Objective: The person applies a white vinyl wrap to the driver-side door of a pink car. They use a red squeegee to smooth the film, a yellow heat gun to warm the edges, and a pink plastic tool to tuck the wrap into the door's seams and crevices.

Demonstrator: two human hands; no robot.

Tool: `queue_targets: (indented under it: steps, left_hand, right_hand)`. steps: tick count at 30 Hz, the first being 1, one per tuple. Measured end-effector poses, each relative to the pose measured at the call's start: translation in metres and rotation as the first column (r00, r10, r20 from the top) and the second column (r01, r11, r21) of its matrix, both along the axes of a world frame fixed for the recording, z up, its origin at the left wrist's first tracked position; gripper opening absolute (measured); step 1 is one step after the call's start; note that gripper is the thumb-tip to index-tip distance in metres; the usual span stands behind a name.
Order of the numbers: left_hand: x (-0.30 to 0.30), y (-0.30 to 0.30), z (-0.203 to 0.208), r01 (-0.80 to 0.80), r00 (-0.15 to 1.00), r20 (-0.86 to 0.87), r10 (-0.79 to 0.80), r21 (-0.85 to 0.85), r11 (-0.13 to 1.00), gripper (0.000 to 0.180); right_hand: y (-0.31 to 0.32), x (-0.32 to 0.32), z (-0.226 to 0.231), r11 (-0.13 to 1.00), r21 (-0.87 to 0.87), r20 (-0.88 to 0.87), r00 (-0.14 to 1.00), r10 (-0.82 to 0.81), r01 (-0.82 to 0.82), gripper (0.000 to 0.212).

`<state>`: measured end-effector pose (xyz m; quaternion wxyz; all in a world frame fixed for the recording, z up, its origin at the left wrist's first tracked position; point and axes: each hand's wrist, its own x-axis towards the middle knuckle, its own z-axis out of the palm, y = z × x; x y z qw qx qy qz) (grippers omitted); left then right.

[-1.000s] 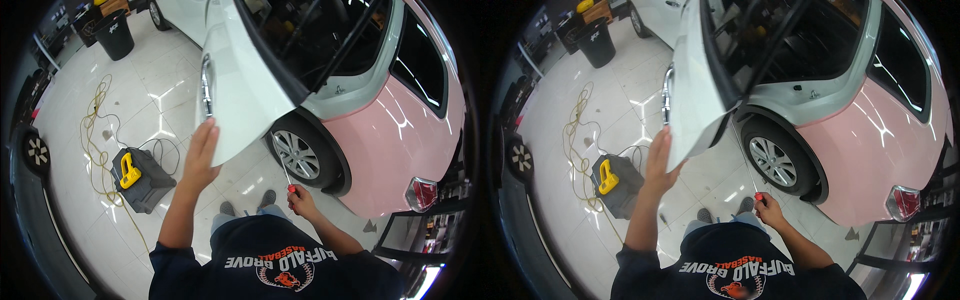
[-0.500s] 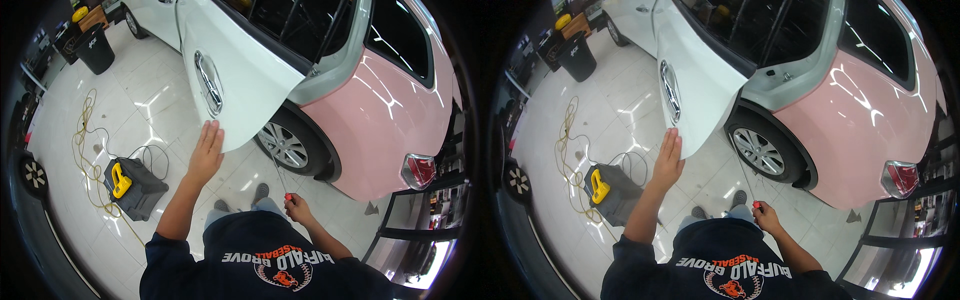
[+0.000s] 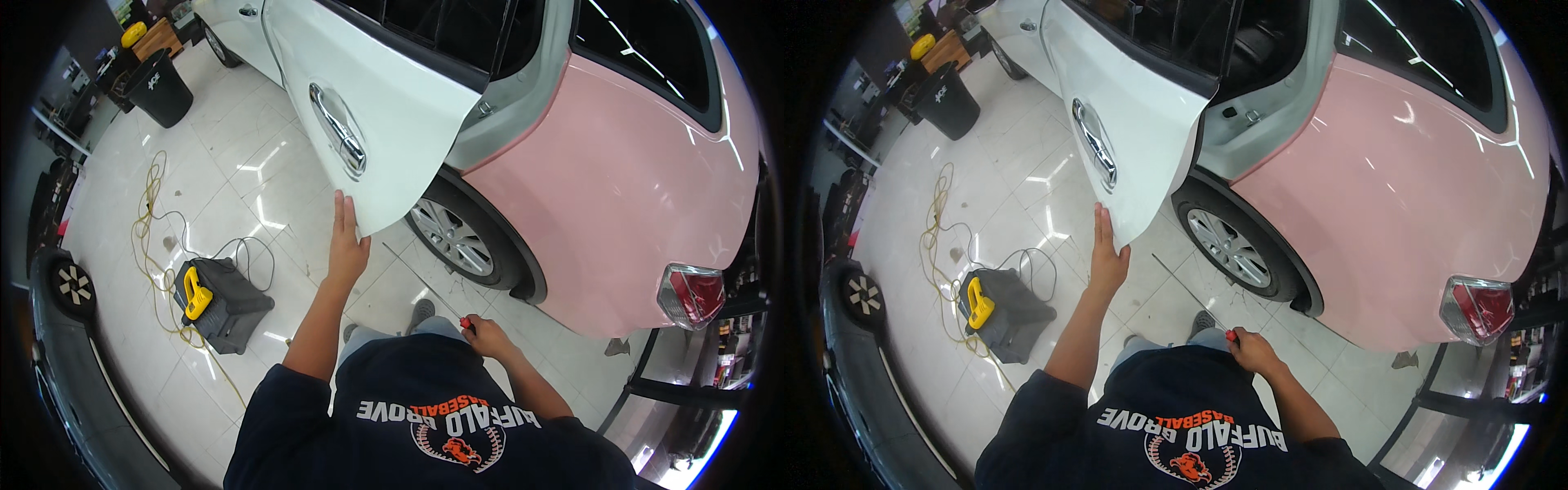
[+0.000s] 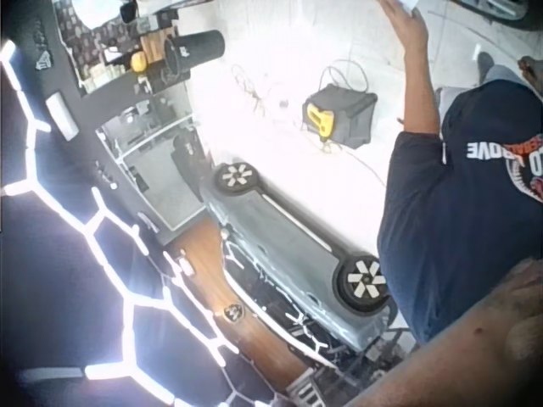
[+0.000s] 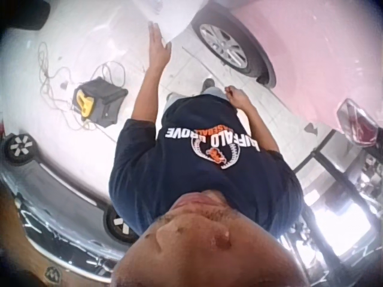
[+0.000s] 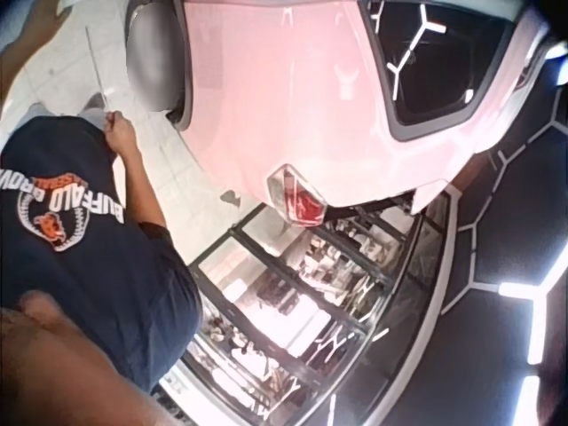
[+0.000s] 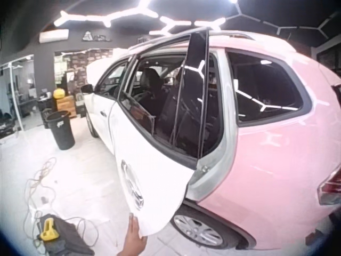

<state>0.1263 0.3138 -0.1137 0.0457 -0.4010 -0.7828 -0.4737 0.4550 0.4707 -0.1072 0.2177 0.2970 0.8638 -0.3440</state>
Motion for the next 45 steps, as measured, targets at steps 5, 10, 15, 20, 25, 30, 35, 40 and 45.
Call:
queue_targets:
  steps: [5,10,15,20,25,30,35,40,45]
  left_hand:
    - [0.016,0.061,0.005,-0.035,0.999,0.030,0.035,0.004,0.999,0.096]
    - [0.026,0.110,0.011,-0.045,0.999,0.016,0.045,-0.006,0.999,0.091]
    - [0.035,0.148,0.011,-0.056,0.998,0.016,0.056,0.003,0.998,0.084]
    - [0.038,0.141,-0.007,0.109,0.984,0.148,-0.097,-0.077,0.991,0.072]
    - [0.034,0.079,-0.081,0.374,0.911,0.357,-0.208,-0.500,0.781,0.053]
    - [0.062,-0.025,-0.139,0.299,0.868,0.486,0.103,-0.677,0.673,0.056]
    - [0.110,-0.164,-0.202,0.195,0.742,0.495,0.452,-0.804,0.562,0.044]
    - [0.182,-0.274,-0.249,0.066,0.573,0.477,0.667,-0.838,0.542,0.038]
    - [0.191,-0.351,-0.294,0.000,0.418,0.524,0.742,-0.817,0.577,0.041]
  right_hand:
    - [0.042,0.006,-0.016,0.976,0.051,0.227,0.954,0.196,-0.213,0.035]
    - [0.066,0.013,-0.021,0.940,0.005,0.318,0.892,0.322,-0.341,0.037]
    - [0.076,0.023,-0.027,0.950,-0.001,0.294,0.908,0.299,-0.312,0.036]
    - [0.080,0.041,-0.036,0.968,-0.020,0.250,0.936,0.246,-0.249,0.036]
    - [0.083,0.042,-0.043,0.952,-0.062,0.276,0.911,0.306,-0.301,0.037]
    - [0.082,0.014,-0.038,0.929,-0.076,0.305,0.879,0.367,-0.362,0.035]
    - [0.072,-0.016,-0.065,0.882,-0.054,0.267,0.844,0.465,-0.469,0.035]
    - [0.039,-0.043,-0.077,0.899,-0.096,0.165,0.884,0.437,-0.427,0.040]
    - [-0.029,-0.077,-0.111,0.942,-0.313,0.346,0.910,0.228,-0.117,0.035]
